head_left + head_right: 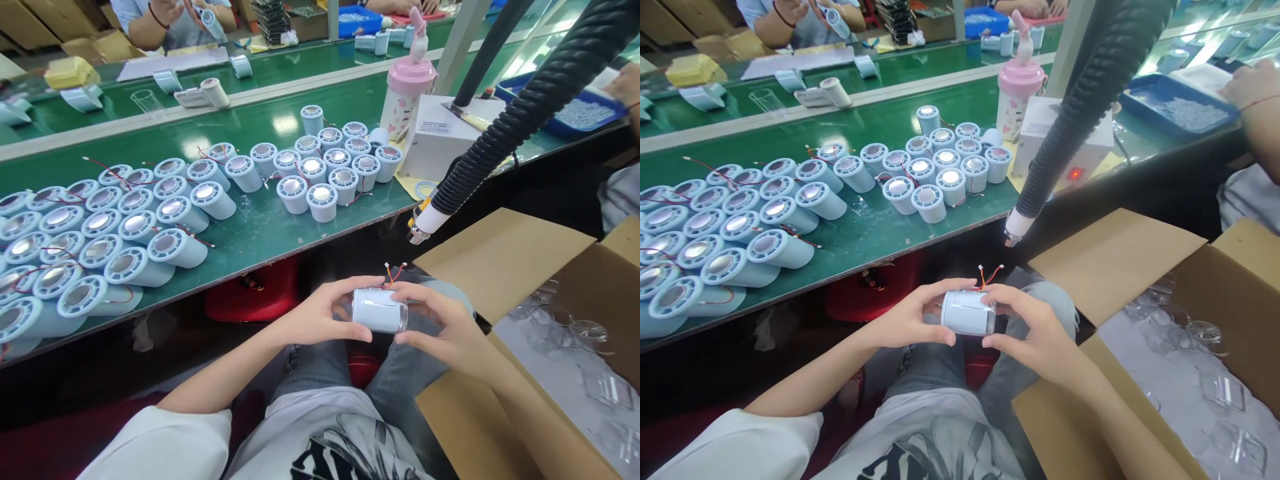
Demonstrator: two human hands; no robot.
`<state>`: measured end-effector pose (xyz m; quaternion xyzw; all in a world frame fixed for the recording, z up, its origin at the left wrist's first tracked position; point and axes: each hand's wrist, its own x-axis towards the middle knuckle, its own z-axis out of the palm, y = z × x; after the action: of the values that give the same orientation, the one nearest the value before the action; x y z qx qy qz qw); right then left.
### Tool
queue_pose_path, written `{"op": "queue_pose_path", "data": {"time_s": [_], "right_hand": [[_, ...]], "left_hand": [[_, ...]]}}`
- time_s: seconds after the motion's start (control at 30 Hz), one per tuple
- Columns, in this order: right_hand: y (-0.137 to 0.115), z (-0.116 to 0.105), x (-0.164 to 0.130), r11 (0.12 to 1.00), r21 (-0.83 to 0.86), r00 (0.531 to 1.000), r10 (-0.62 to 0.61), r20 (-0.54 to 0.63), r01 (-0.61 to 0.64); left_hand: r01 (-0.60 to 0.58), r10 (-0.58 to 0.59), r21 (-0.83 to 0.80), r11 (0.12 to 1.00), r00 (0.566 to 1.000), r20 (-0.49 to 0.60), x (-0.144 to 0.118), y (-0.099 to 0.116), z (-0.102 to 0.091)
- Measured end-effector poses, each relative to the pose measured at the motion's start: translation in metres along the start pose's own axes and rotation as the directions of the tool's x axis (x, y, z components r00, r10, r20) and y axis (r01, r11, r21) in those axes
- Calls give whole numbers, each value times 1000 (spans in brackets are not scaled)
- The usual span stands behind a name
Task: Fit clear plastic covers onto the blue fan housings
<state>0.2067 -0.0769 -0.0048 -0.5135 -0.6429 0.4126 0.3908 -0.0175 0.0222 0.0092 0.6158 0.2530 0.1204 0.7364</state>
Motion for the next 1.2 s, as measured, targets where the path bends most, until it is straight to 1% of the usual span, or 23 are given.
{"op": "queue_pose_path", "data": {"time_s": [0.07,0.17,0.33,0.5,0.73,0.83,0.97,1.2], "right_hand": [[-3,0,1,996,77,999,54,10,-54],[-8,-1,1,980,149,992,126,29,-129],[-10,-2,1,951,241,981,185,65,-195],[-8,-1,2,889,375,964,238,117,-265],[-8,1,3,811,453,928,342,146,-371],[-7,2,3,759,507,909,384,158,-409],[-6,4,3,679,554,869,454,198,-481],[-8,12,6,585,612,834,486,261,-532]], "left_hand": [[-44,44,33,998,999,1,-1,2,0],[-105,105,75,992,994,1,0,4,1],[-136,138,135,981,990,-5,-1,4,2],[-161,162,193,968,987,9,-3,5,1],[-200,199,289,936,979,34,-2,6,0],[-220,217,300,928,975,44,-2,6,0],[-238,233,289,927,971,52,-1,5,0],[-286,275,236,929,958,79,-1,1,-1]]}}
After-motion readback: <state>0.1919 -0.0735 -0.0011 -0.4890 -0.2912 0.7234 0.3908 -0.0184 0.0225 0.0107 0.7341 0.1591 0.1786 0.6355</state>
